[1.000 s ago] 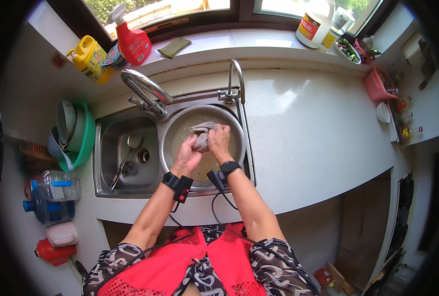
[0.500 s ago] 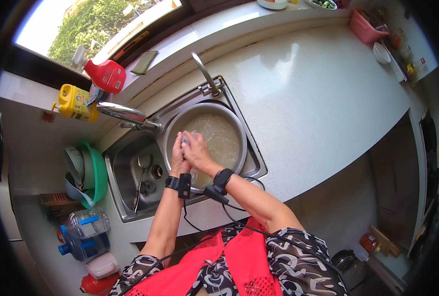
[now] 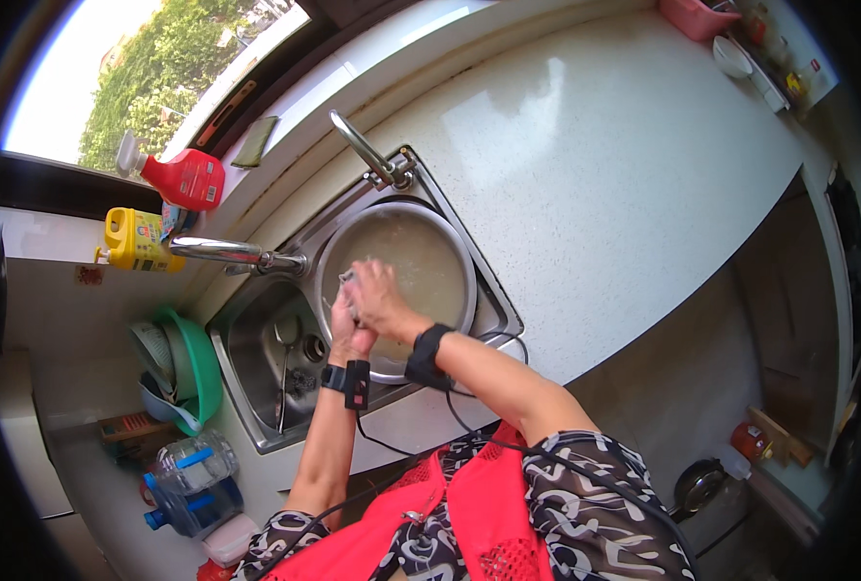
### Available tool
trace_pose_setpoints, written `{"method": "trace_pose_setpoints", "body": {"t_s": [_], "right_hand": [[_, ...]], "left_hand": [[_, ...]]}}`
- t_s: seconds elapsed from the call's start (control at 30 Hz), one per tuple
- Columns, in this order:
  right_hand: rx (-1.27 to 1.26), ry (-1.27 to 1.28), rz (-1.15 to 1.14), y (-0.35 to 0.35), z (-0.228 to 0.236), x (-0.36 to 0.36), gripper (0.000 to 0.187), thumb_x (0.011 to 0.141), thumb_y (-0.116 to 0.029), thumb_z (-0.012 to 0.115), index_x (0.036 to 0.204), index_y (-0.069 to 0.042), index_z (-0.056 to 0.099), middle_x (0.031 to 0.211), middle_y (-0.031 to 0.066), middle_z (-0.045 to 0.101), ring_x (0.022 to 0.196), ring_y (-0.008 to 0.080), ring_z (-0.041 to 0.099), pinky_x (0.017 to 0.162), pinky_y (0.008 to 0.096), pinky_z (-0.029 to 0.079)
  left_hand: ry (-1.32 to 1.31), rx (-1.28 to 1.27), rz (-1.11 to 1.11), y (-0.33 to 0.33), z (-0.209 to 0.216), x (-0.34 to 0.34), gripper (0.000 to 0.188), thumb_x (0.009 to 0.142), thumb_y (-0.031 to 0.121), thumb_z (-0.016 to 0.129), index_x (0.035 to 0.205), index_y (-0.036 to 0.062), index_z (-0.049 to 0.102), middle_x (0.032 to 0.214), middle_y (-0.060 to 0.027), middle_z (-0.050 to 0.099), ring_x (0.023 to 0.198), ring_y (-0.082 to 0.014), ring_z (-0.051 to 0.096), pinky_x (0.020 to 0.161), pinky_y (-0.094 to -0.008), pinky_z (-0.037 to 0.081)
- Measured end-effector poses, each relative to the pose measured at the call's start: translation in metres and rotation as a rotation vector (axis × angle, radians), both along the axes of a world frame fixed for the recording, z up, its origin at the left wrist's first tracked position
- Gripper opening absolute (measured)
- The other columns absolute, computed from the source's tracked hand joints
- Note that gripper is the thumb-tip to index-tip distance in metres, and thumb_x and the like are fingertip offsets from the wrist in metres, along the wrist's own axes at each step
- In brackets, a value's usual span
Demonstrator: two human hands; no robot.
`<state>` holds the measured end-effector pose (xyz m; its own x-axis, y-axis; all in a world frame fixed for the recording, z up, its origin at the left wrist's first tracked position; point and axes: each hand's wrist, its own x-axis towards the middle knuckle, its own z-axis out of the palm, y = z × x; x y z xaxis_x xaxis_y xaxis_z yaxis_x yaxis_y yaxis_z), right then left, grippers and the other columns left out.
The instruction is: The person wipes the countertop with a cloth, washes the cloth in a basin of water in the sink, and then uses it to wipe the range hood, tiles, and stovetop.
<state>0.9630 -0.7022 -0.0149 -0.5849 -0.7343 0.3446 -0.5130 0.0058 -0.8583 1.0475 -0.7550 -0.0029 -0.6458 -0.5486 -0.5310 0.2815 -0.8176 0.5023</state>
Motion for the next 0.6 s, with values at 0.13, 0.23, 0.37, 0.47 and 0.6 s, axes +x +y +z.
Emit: {"method": "trace_pose_setpoints", "body": {"t_s": [0.13,0.23,0.37,0.47,0.6], "right_hand": [[0.154,0.013,-0.043,-0.008,-0.002,-0.031,0.023,0.092,-0.024,0.051,0.092,-0.004,0.063,0.103,0.0189,0.057,0.092,0.0374,0.053,0.084,0.0533,0.04],[0.051,-0.273,0.042,-0.001,0.006,0.013,0.036,0.094,-0.028,0.052,0.121,-0.006,0.06,0.124,0.0234,0.053,0.121,0.0417,0.045,0.103,0.0484,0.036],[-0.017,-0.016,0.055,-0.005,-0.016,0.01,0.028,0.092,-0.025,0.053,0.11,-0.006,0.062,0.12,0.0199,0.054,0.113,0.0391,0.048,0.099,0.0483,0.037],[0.078,-0.096,-0.04,-0.016,-0.018,-0.026,0.023,0.092,-0.023,0.053,0.103,-0.004,0.062,0.118,0.0187,0.054,0.108,0.0371,0.05,0.096,0.0478,0.039],[0.074,-0.355,-0.001,-0.007,-0.017,0.007,0.038,0.094,-0.031,0.051,0.122,-0.006,0.056,0.121,0.0199,0.053,0.119,0.0377,0.046,0.103,0.0458,0.036]], "left_hand": [[0.0,0.056,0.053,0.022,0.0,-0.008,0.038,0.104,0.026,0.036,0.133,0.0042,0.048,0.131,-0.0101,0.055,0.119,-0.0228,0.054,0.106,-0.0413,0.041],[-0.051,-0.019,-0.021,-0.017,-0.013,0.012,0.037,0.103,0.03,0.039,0.123,0.0033,0.055,0.122,-0.0123,0.06,0.112,-0.024,0.058,0.101,-0.0419,0.046],[-0.084,-0.076,-0.003,-0.011,-0.002,0.009,0.037,0.102,0.026,0.034,0.124,0.0026,0.052,0.123,-0.013,0.059,0.114,-0.0274,0.058,0.101,-0.0422,0.047],[0.016,-0.027,0.068,0.02,-0.017,0.005,0.037,0.103,0.027,0.039,0.129,0.0036,0.051,0.126,-0.0122,0.058,0.117,-0.0264,0.056,0.104,-0.0413,0.044],[-0.05,0.041,-0.015,0.005,0.017,-0.006,0.039,0.103,0.035,0.043,0.125,0.0055,0.054,0.124,-0.012,0.059,0.113,-0.0258,0.057,0.102,-0.0397,0.045]]}}
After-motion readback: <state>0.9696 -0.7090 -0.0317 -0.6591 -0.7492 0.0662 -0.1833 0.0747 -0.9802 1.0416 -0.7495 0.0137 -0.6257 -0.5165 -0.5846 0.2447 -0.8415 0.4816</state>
